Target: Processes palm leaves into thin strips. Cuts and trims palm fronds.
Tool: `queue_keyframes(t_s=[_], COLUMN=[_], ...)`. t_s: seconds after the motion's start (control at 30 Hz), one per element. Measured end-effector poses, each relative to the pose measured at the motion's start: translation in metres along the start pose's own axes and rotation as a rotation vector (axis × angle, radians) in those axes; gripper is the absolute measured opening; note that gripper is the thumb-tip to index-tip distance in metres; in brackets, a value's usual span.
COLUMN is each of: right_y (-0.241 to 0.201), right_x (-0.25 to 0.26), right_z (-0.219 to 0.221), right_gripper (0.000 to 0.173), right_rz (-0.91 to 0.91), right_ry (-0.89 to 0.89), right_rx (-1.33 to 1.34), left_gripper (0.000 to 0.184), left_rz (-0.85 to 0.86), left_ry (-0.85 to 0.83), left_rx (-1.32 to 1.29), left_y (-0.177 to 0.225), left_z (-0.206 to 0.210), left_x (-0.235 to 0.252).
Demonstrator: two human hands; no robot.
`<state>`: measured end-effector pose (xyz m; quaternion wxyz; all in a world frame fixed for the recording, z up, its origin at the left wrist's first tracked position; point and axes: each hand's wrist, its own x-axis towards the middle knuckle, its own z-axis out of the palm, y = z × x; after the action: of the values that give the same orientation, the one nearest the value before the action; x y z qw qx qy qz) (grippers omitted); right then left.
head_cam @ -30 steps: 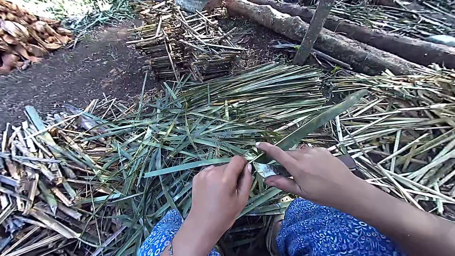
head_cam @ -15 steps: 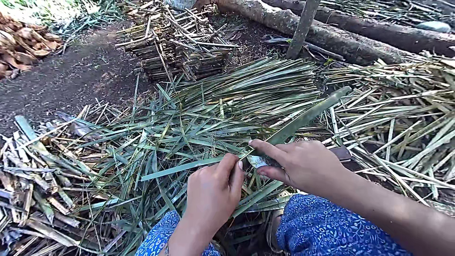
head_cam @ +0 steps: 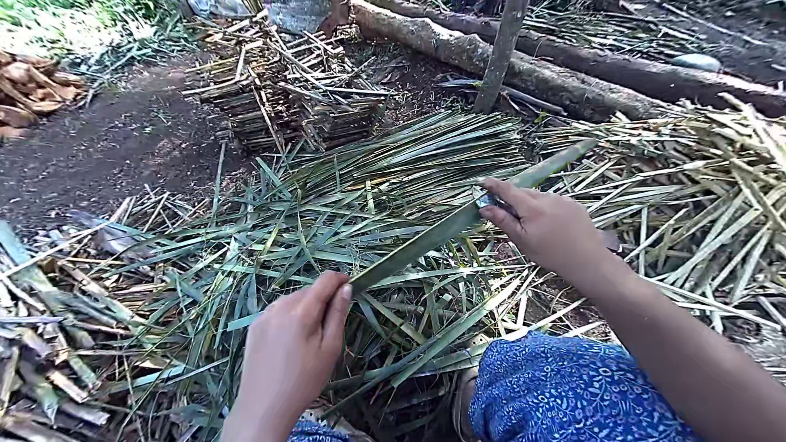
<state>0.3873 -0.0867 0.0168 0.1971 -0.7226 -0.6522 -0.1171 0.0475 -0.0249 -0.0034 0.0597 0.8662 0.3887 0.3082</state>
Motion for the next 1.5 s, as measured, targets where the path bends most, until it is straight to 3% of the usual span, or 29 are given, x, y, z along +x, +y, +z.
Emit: queue_keyframes(t_s=[0.13, 0.37, 0.5, 0.63, 0.83, 0.97, 1.1, 1.23, 1.5], right_y=[-0.02, -0.056, -0.05, -0.014, 0.027, 0.038, 0.07, 0.093, 0.1], right_x=[-0.009, -0.028, -0.029, -0.016, 0.004, 0.008, 0.002, -0.009, -0.019], right_z=[-0.003, 0.016, 0.025, 0.028, 0.025, 0.018, 0.022, 0.02, 0.031], right_gripper=[0.056, 0.058, 0.059, 0.062, 0.051, 0.05, 0.05, 0.049, 0.046], right_rz=[-0.103, -0.352, -0.306, -0.134, 0.157, 0.335, 0.404, 0.454, 0.544], right_ry=[-0.008, -0.042, -0.06, -0.125, -0.295, -0.362, -0.363, -0.371, -0.419], right_rx=[0.053, 0.048, 0.004, 0.002, -0.012, 0.002, -0.034, -0.038, 0.059], left_gripper=[0.039, 0.024, 0.024, 0.022, 0.02, 0.033, 0.032, 0.026, 0.023], left_rz=[-0.032, 0.134, 0.145, 0.15, 0.118, 0.073, -0.074, -0.045, 0.018], left_ry=[-0.031, 0.048, 0.048, 0.029, 0.035, 0.067, 0.002, 0.044, 0.112], left_rx=[0.196, 0.104, 0.096, 0.11, 0.219, 0.327, 0.366, 0.485, 0.473], left_y=[-0.004, 0.04, 0.047, 0.042, 0.004, -0.04, -0.092, -0.15, -0.164], left_z=[0.002, 0.038, 0.044, 0.037, 0.013, -0.014, -0.043, -0.054, -0.066], left_x=[0.004, 0.006, 0.006, 0.002, -0.022, -0.046, -0.07, -0.09, -0.082])
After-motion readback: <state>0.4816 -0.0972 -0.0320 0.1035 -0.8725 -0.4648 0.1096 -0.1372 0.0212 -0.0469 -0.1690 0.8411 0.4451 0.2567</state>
